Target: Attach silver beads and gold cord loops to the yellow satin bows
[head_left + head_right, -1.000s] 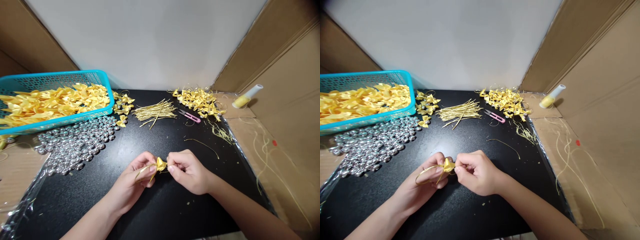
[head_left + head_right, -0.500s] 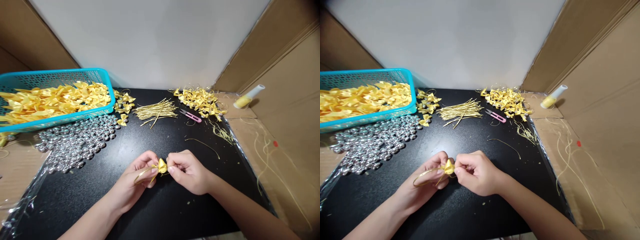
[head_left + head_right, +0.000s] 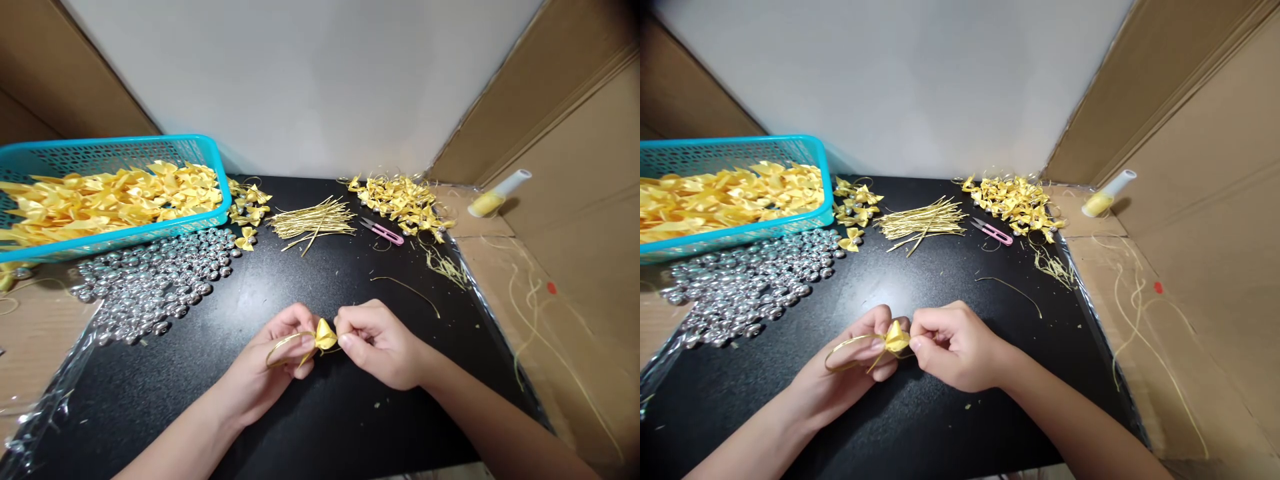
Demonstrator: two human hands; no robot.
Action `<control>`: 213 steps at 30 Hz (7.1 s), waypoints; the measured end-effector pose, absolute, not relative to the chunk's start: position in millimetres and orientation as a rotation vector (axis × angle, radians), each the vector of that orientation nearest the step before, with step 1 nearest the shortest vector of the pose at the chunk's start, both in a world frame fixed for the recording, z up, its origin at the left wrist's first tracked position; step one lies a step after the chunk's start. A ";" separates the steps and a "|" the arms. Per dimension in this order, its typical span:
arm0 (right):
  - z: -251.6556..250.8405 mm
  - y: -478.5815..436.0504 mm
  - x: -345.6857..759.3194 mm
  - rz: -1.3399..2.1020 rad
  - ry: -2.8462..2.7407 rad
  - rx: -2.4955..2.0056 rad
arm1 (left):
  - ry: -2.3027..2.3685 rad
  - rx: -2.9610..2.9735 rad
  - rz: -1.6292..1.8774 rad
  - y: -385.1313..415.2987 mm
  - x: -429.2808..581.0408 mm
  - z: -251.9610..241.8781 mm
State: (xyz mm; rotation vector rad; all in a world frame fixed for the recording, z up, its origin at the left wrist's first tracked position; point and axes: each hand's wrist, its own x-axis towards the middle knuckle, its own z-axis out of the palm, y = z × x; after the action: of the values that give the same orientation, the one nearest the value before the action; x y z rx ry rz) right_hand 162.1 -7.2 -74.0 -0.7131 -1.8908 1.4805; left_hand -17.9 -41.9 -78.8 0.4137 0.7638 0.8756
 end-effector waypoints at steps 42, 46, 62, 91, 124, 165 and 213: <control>-85.8 -1.4 164.7 1.760 -1.721 -0.659 | 0.824 0.301 0.885 -41.6 -15.9 -82.4; -87.1 -1.3 164.9 1.792 -1.699 -0.647 | 0.783 0.312 0.887 -42.6 -15.5 -80.9; -78.0 2.5 165.8 1.753 -1.803 -0.619 | 0.746 0.262 0.878 -43.2 -14.2 -80.5; -74.9 1.9 167.1 1.721 -1.827 -0.653 | 0.799 0.319 0.856 -43.4 -14.8 -80.5; -71.8 2.2 166.0 1.677 -1.913 -0.740 | 0.747 0.348 0.829 -42.5 -14.7 -83.3; -69.2 6.5 171.4 1.853 -1.989 -0.749 | 0.763 0.409 0.730 -42.6 -14.7 -90.2; -5.4 42.5 145.0 0.310 -1.899 -0.980 | 1.106 1.402 1.398 36.2 -13.8 -9.9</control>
State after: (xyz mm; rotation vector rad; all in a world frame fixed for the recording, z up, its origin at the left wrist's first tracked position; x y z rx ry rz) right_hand 145.0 42.5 -5.4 -0.9802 -1.8989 0.3098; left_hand -13.8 36.2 -9.9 1.4022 1.1057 1.3983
